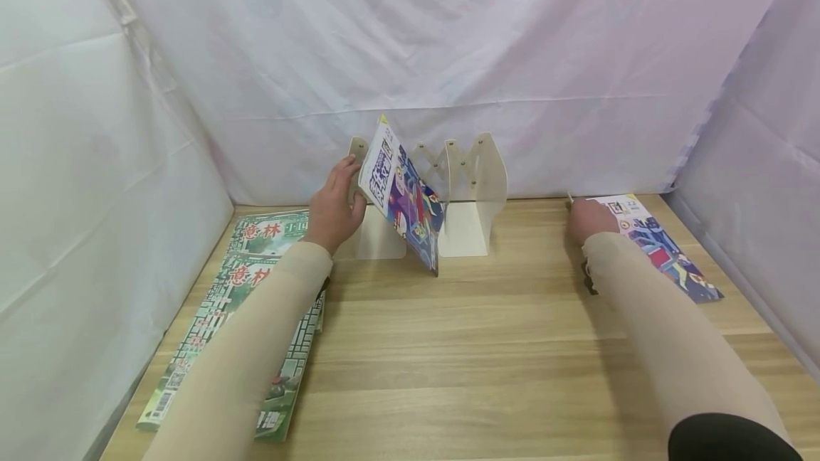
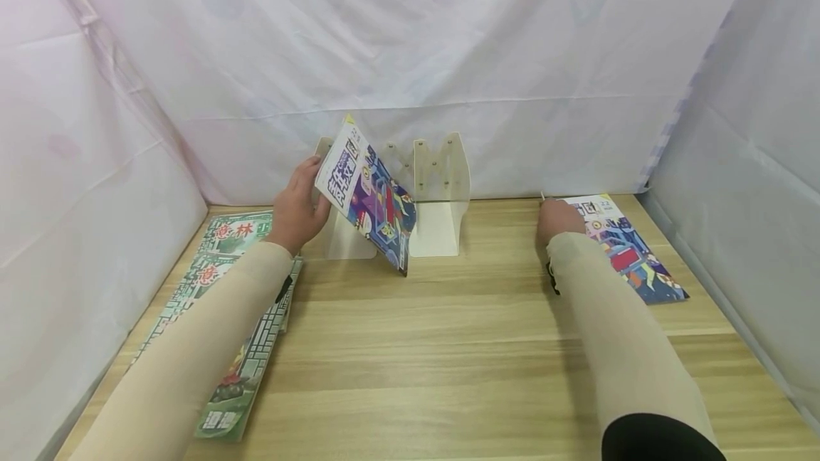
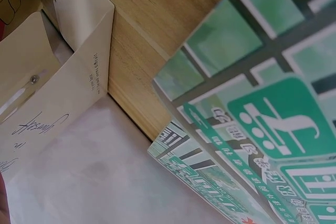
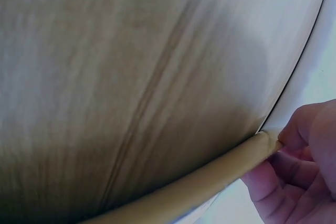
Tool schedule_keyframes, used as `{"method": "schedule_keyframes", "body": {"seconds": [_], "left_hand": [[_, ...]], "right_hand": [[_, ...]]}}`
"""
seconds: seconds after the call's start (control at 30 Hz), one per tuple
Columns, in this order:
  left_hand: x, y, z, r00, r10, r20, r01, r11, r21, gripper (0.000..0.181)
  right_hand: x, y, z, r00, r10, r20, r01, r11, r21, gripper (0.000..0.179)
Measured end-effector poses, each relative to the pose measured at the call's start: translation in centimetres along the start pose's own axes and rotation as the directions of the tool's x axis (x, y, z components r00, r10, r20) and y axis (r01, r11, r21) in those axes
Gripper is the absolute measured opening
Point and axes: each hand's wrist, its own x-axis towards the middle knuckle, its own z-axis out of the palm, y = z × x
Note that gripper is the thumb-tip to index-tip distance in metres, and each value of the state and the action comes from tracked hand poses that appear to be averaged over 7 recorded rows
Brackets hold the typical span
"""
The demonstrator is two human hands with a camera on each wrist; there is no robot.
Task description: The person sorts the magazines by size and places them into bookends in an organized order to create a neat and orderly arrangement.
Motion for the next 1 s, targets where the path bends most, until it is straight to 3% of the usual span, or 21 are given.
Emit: {"method": "schedule_keyframes", "body": {"seconds": [0.23,0.6,1.0], "left_hand": [[0.1,0.0,0.1,1.000,0.000,-0.004,0.000,1.000,0.005,0.046],[0.1,-0.1,0.1,1.000,0.001,0.001,-0.001,1.000,0.005,0.046],[0.0,-0.2,0.2,1.000,-0.006,0.006,0.006,1.000,0.010,0.047]], "right_hand": [[0.1,0.5,0.0,0.999,0.031,-0.044,-0.029,0.999,0.032,0.025],[-0.4,1.3,-1.2,0.996,0.078,-0.052,-0.073,0.992,0.098,0.027],[-1.8,2.0,-2.2,0.974,0.079,-0.211,-0.047,0.987,0.154,0.029]]}}
